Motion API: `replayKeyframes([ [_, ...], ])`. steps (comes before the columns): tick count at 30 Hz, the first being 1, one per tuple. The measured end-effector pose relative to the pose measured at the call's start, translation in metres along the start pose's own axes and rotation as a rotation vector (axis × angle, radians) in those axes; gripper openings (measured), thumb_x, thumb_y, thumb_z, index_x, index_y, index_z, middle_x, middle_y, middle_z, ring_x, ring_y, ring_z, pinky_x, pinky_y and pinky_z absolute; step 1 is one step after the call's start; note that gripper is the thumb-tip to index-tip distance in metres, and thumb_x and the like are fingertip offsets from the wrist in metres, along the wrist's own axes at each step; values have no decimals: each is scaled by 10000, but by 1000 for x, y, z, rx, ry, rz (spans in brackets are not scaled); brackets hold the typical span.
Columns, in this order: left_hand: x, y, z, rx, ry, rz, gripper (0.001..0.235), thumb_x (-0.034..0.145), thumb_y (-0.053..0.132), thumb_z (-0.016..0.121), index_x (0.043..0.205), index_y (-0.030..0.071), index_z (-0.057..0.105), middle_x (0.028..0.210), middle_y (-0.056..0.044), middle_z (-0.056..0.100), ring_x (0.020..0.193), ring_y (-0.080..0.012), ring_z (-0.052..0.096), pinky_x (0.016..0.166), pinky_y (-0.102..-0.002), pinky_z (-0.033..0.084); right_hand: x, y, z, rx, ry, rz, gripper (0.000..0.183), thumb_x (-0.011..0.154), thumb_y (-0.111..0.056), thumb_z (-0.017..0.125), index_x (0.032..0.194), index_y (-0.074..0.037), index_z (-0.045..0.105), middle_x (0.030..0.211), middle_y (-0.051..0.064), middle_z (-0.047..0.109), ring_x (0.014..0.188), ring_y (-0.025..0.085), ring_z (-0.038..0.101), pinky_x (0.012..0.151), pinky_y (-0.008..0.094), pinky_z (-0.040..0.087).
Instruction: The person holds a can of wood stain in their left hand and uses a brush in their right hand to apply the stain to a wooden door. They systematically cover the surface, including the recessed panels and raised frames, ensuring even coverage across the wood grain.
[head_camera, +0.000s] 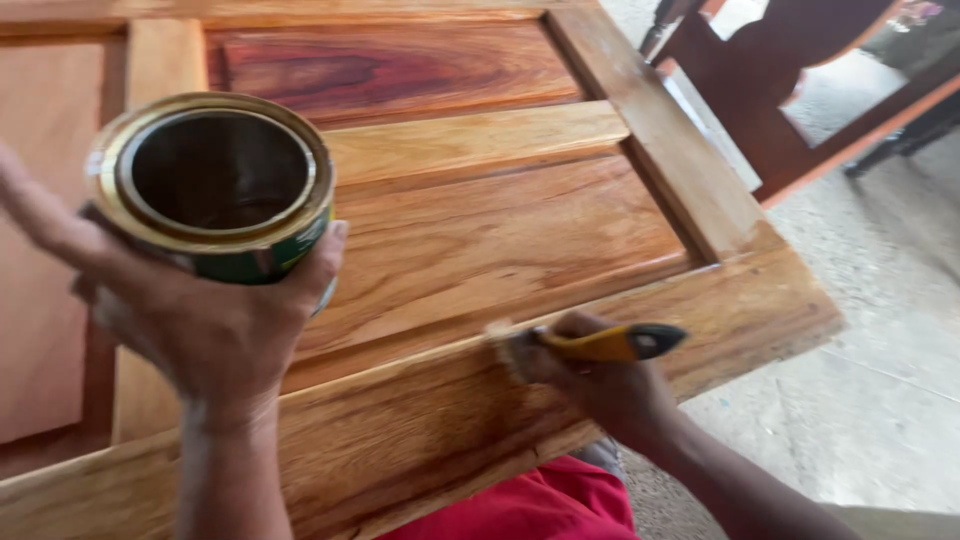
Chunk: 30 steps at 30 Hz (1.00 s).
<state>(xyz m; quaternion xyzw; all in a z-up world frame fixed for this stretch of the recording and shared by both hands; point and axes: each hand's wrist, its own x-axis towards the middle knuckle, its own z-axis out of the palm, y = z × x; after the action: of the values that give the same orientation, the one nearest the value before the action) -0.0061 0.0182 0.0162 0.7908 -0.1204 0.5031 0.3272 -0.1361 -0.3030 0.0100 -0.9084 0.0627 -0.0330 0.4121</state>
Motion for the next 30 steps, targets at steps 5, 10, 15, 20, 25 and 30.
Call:
replayKeyframes([
  [5, 8, -2, -3, -98, -4, 34, 1151, 938, 581, 681, 1626, 165, -142, 1277, -29, 648, 1197, -165, 721, 1100, -291, 544, 27, -72, 48, 197, -176, -184, 191, 924, -253, 733, 990, -82, 679, 788, -10, 678, 702, 54, 599, 579, 239, 500],
  [10, 7, -7, 1, -127, -8, 5, 1158, 937, 583, 680, 1626, 148, -143, 1272, -12, 668, 1214, -157, 726, 1110, -305, 546, 57, -32, 35, 257, -279, -160, 190, 938, -249, 729, 997, -73, 690, 812, -3, 699, 731, 65, 622, 603, 244, 518],
  [15, 9, 3, 5, -153, 10, -55, 1170, 920, 630, 661, 1611, 115, -130, 1280, -15, 668, 1259, -177, 703, 1171, -341, 492, 65, -4, -58, -151, -82, -61, 177, 878, -239, 753, 956, -81, 758, 791, 35, 758, 707, 130, 699, 594, 294, 583],
  [20, 19, 17, -4, -51, 15, -18, 1213, 937, 608, 721, 1617, 82, -135, 1238, 5, 686, 1235, -182, 668, 1182, -418, 397, 53, -72, -64, -329, -124, -261, 197, 841, -234, 780, 976, -90, 773, 847, 45, 755, 738, 147, 718, 624, 304, 587],
  [25, 29, 22, -6, -2, 46, -12, 1295, 880, 570, 817, 1642, 23, -77, 1214, -29, 716, 1259, -242, 678, 1170, -503, 325, 67, -97, 3, -279, -443, -904, 167, 906, -179, 748, 1045, -89, 768, 983, 63, 745, 879, 221, 707, 785, 358, 577],
  [30, 28, 16, -4, -13, 7, -73, 1314, 876, 565, 892, 1600, 16, -57, 1254, -66, 711, 1231, -258, 680, 1152, -486, 328, 77, -109, 52, -150, -454, -1091, 207, 934, -128, 720, 1120, -38, 707, 1038, 98, 710, 954, 283, 672, 864, 402, 563],
])
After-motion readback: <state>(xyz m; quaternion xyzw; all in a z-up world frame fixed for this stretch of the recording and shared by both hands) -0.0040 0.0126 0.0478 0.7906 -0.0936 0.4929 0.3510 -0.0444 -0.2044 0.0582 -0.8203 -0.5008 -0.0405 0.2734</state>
